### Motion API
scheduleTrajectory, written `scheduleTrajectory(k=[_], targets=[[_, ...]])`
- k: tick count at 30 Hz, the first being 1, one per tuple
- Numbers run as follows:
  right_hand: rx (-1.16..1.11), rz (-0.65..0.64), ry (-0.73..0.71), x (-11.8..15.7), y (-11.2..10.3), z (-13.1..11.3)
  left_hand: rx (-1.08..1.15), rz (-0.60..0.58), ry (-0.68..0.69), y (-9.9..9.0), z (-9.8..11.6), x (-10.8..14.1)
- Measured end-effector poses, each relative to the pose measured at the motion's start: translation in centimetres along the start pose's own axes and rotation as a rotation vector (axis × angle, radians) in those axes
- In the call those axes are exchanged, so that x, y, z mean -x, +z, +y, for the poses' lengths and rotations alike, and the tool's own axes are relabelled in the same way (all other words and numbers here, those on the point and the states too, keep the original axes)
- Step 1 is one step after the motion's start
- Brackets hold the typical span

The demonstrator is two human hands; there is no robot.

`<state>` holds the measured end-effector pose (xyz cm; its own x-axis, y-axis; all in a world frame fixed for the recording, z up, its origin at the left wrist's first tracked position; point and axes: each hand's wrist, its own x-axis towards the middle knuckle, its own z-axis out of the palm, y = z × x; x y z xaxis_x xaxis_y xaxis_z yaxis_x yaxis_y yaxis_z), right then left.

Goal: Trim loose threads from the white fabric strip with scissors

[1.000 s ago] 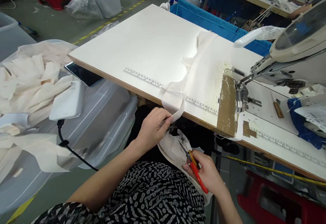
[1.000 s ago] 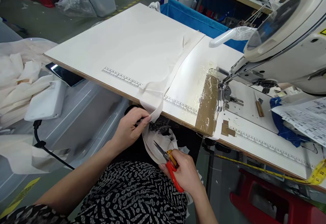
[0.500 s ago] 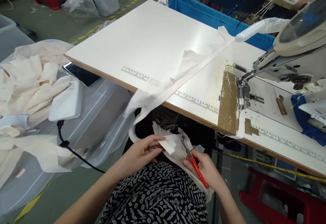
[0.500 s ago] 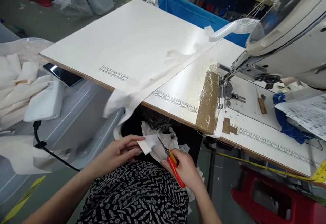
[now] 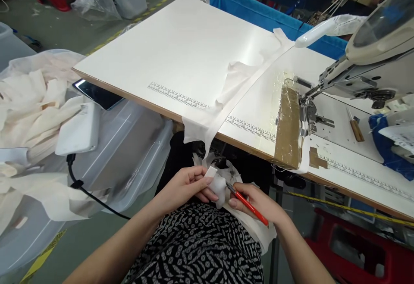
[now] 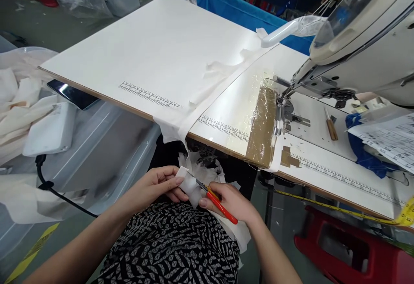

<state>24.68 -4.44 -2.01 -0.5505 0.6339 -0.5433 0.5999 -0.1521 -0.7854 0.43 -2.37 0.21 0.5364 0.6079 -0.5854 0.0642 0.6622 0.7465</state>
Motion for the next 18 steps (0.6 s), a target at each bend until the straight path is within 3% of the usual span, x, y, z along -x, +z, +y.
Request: scheduleTrajectory(k=[8, 18], targets=[[-0.005, -0.067, 0.005, -1.0, -0.3, -0.3, 0.059, 0.019, -0.012, -1.1, -1.1, -0.7], [0.126, 0.004, 0.050, -0.7, 0.1, -0.3, 0.058, 0.068, 0.009, -0.9, -1.1, -0.4]])
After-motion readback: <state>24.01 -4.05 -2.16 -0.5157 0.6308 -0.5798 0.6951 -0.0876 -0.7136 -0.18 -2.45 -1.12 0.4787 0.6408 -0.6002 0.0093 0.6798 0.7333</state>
